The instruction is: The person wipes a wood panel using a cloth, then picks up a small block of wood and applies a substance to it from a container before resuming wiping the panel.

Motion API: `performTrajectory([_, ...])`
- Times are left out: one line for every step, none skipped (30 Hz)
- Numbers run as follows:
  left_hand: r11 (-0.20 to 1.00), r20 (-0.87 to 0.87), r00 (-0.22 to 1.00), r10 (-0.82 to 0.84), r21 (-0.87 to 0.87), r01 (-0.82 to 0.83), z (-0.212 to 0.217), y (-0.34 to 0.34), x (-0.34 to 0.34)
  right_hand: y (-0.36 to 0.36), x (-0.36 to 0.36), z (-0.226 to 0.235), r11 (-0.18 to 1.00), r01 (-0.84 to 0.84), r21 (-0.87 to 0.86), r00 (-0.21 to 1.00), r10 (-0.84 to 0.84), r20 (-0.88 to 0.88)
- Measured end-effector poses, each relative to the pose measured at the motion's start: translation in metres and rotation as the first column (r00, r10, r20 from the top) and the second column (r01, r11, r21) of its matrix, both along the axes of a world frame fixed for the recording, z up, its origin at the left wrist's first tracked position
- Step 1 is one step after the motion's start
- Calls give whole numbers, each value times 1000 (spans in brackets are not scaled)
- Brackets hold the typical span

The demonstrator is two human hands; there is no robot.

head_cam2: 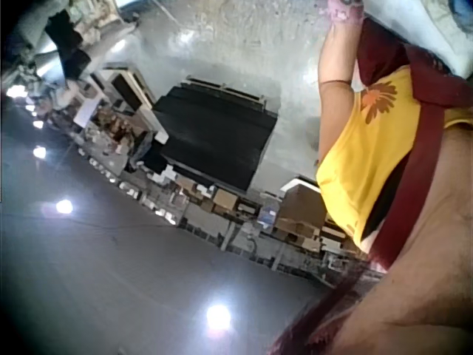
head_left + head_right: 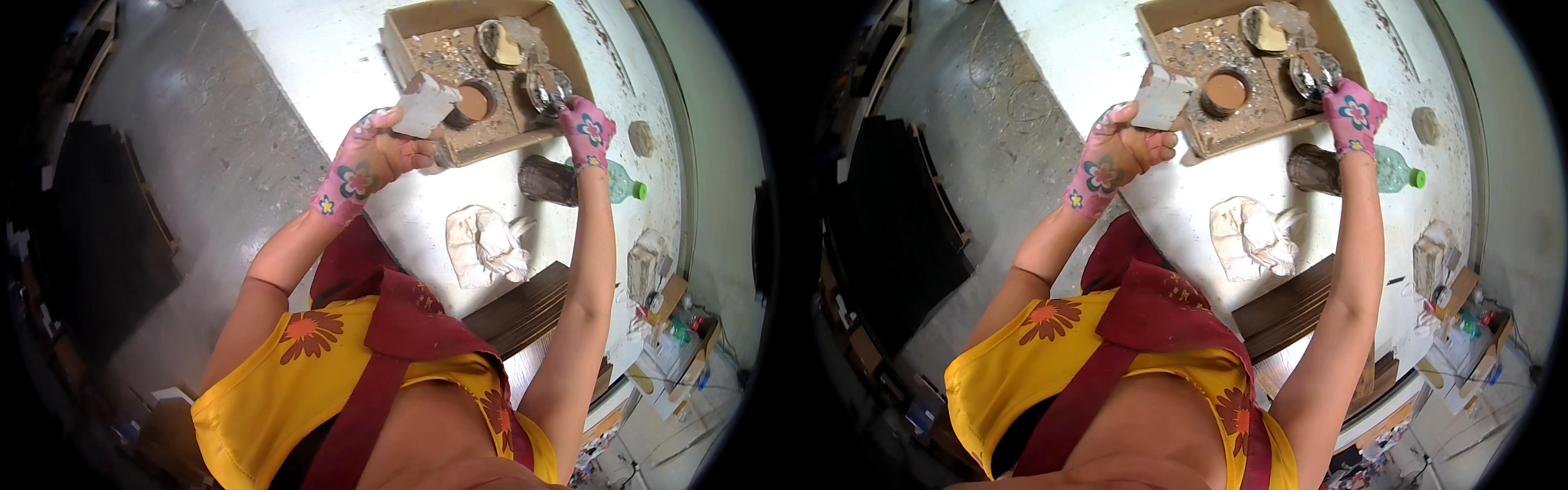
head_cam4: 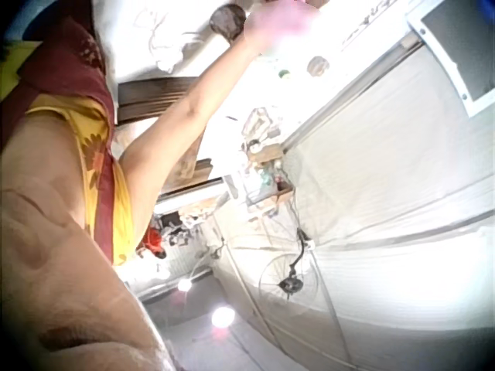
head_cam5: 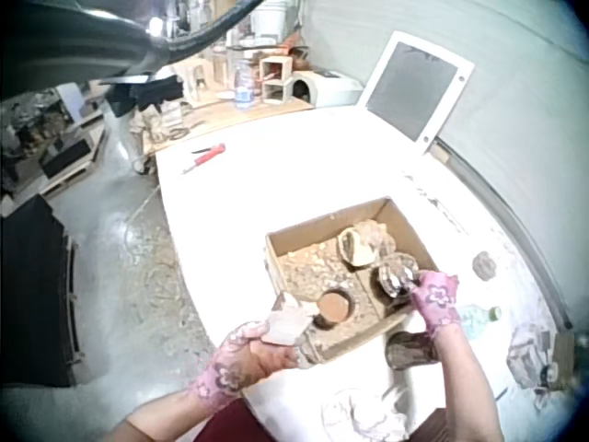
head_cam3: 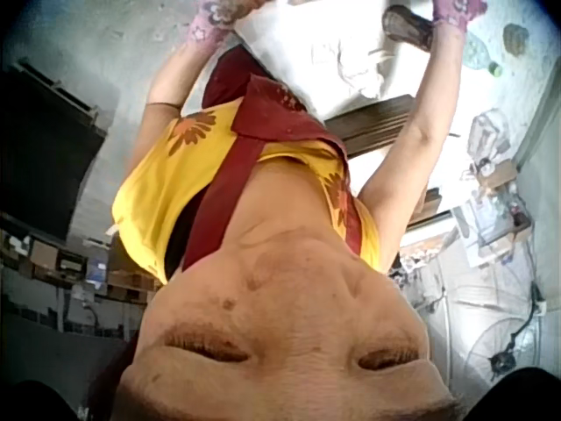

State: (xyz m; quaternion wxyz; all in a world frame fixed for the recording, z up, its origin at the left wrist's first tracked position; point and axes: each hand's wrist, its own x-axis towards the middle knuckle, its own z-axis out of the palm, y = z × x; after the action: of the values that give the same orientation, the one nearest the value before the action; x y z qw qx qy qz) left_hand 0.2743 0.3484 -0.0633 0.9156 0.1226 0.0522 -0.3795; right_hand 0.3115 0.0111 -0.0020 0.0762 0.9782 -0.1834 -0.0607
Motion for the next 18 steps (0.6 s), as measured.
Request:
performTrajectory([997, -18, 1000, -15, -80, 14, -3, 1, 1, -2, 1, -3, 999, 28, 30, 1000, -28, -9])
performTrajectory([995, -9, 1000, -16, -99, 15, -6, 4, 2, -2, 0, -6, 995, 30, 93, 998, -35, 51])
performTrajectory([992, -1, 1000, -22, -124, 22, -8, 4, 4, 1, -2, -4, 988, 33, 150, 993, -50, 109])
performTrajectory([988, 9, 1000, -30, -149, 31, -8, 4, 5, 5, -6, -2, 978, 35, 207, 984, -71, 165])
performTrajectory([999, 39, 999, 32, 36, -34, -8, 6, 2, 9, -9, 5, 952, 68, 300, 988, -106, 114])
performTrajectory([972, 79, 993, 85, 215, -100, 0, 7, -1, 17, -15, 9, 884, 24, 467, 978, -119, 174])
performTrajectory([911, 127, 984, 124, 379, -164, 7, 7, -3, 23, -23, 14, 790, -27, 612, 962, -146, 231])
performTrajectory([862, 251, 960, 125, 452, -230, 11, 6, -2, 31, -30, 17, 673, -89, 734, 942, -183, 282])
performTrajectory([803, 374, 921, 110, 512, -304, 15, 5, -1, 44, -35, 19, 635, -160, 756, 928, -164, 335])
performTrajectory([740, 491, 868, 78, 555, -380, 20, 4, 0, 48, -43, 14, 544, -215, 811, 933, -130, 335])
performTrajectory([718, 455, 887, 78, 592, -367, 29, 3, 0, 54, -47, 15, 617, -250, 746, 941, -25, 336])
performTrajectory([642, 545, 838, 21, 635, -429, 26, 4, 0, 66, -49, 18, 677, -295, 675, 942, 86, 326])
performTrajectory([566, 624, 780, -54, 663, -491, 22, 5, 2, 73, -50, 16, 710, -390, 587, 903, 170, 396])
performTrajectory([487, 688, 713, -136, 673, -557, 19, 4, 3, 80, -49, 14, 730, -479, 488, 854, 257, 453])
performTrajectory([454, 725, 667, -171, 659, -600, 17, 3, 2, 88, -44, 12, 782, -482, 396, 855, 321, 407])
performTrajectory([421, 757, 620, -207, 640, -642, 14, 2, 2, 90, -40, 10, 790, -515, 333, 841, 389, 376])
performTrajectory([389, 785, 570, -243, 617, -684, 13, 2, 1, 91, -35, 7, 791, -549, 271, 823, 455, 339])
performTrajectory([382, 785, 558, -269, 619, -686, 11, 2, 0, 95, -33, 6, 785, -583, 210, 803, 518, 295])
